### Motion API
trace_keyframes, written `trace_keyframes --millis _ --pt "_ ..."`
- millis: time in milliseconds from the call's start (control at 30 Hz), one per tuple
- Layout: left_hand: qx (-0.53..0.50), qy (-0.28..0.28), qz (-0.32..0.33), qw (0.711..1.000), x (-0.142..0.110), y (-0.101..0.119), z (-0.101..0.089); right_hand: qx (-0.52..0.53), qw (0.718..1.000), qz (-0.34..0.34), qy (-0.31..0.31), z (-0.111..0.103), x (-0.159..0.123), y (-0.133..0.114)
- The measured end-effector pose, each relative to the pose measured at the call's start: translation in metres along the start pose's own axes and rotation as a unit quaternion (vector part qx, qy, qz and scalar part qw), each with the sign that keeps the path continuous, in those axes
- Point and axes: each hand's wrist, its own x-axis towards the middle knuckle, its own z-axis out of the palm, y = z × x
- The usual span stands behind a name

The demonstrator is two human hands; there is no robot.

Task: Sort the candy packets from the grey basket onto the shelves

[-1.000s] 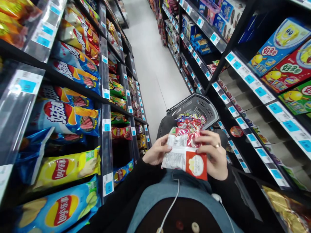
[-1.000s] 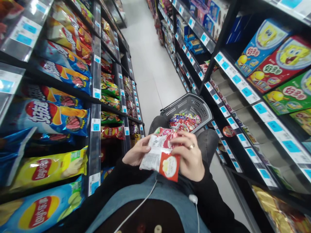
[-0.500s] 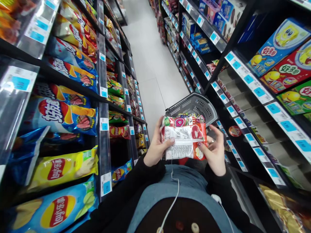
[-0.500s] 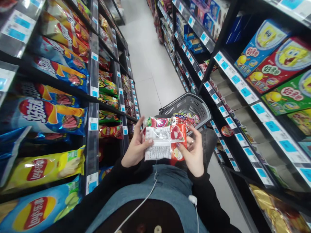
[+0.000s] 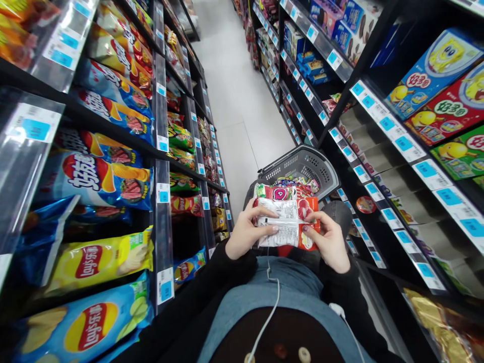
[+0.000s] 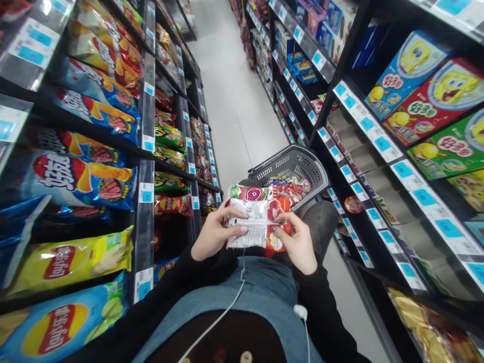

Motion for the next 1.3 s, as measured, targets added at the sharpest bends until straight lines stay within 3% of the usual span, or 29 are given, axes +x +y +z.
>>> trace_keyframes --millis 233,500,733,933,1300 --pt "-0.042 0.031 -0.001 0.999 0.004 -0.008 0.003 0.024 1.0 0.013 -0.014 0.005 -0.002 0.008" --pt "-0.031 0.069 0.017 0.997 0.006 -0.006 0.006 -0.001 0.999 -0.01 0.039 0.013 0.0 0.001" --pt "-0.017 0.028 0.023 0.999 0.01 -0.012 -0.002 -0.057 0.998 -0.027 0.0 0.011 0.004 -0.002" --pt "0.051 -0.004 0.04 0.998 0.012 -0.005 -0.008 0.001 0.999 0.016 0.036 0.015 0.007 -0.002" --pt "0.083 -0.012 0.021 0.996 0.017 -0.009 -0.011 -0.041 0.999 0.01 0.009 0.008 0.008 0.002"
